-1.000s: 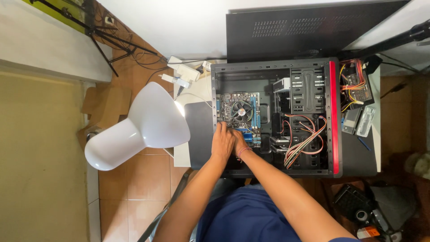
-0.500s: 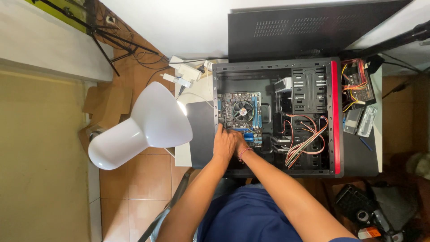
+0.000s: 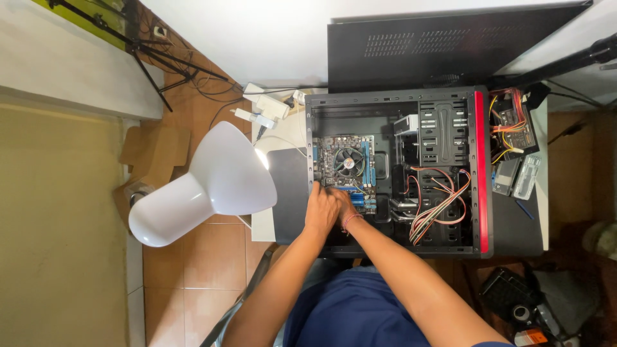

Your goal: The person works on an open desktop computer case on a desk, connecting cables to the motherboard, adjusting components, and handling the RAM modules and CPU cooling fan. They use a screwdriver on the board and reposition the motherboard and fan inside the case.

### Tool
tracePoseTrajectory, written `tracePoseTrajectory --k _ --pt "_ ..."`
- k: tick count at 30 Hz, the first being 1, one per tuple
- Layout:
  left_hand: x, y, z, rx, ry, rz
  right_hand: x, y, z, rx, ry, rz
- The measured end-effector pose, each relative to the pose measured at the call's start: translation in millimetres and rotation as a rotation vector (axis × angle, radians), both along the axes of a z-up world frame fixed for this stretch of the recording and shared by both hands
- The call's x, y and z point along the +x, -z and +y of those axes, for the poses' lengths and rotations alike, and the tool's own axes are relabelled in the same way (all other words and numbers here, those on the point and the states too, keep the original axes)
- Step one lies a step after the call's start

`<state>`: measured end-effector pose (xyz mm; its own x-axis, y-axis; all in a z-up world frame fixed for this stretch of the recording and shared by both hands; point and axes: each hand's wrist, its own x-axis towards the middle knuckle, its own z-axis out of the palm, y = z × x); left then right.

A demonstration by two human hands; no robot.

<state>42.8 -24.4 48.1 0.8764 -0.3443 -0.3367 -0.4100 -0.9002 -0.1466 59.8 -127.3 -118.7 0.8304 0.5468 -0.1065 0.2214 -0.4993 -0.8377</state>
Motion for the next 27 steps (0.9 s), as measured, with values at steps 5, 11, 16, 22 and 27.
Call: tracePoseTrajectory --k 5,11,16,22,27 --pt "4 2 -4 0.020 -0.008 -0.020 0 -20 3 -0.022 -0.018 -0.042" --pt "10 2 -6 0.109 -0.013 0.029 3 -28 3 -0.083 -0.015 0.018" --pt "6 5 -3 -0.003 -0.043 0.016 2 -4 2 -0.072 -0.027 -0.062" --pt "4 2 -2 -0.005 -0.035 -0.040 1 -7 3 -0.070 -0.013 -0.022" --pt "6 0 -6 0.007 -0.063 -0.039 2 -12 2 -0.099 -0.013 -0.021"
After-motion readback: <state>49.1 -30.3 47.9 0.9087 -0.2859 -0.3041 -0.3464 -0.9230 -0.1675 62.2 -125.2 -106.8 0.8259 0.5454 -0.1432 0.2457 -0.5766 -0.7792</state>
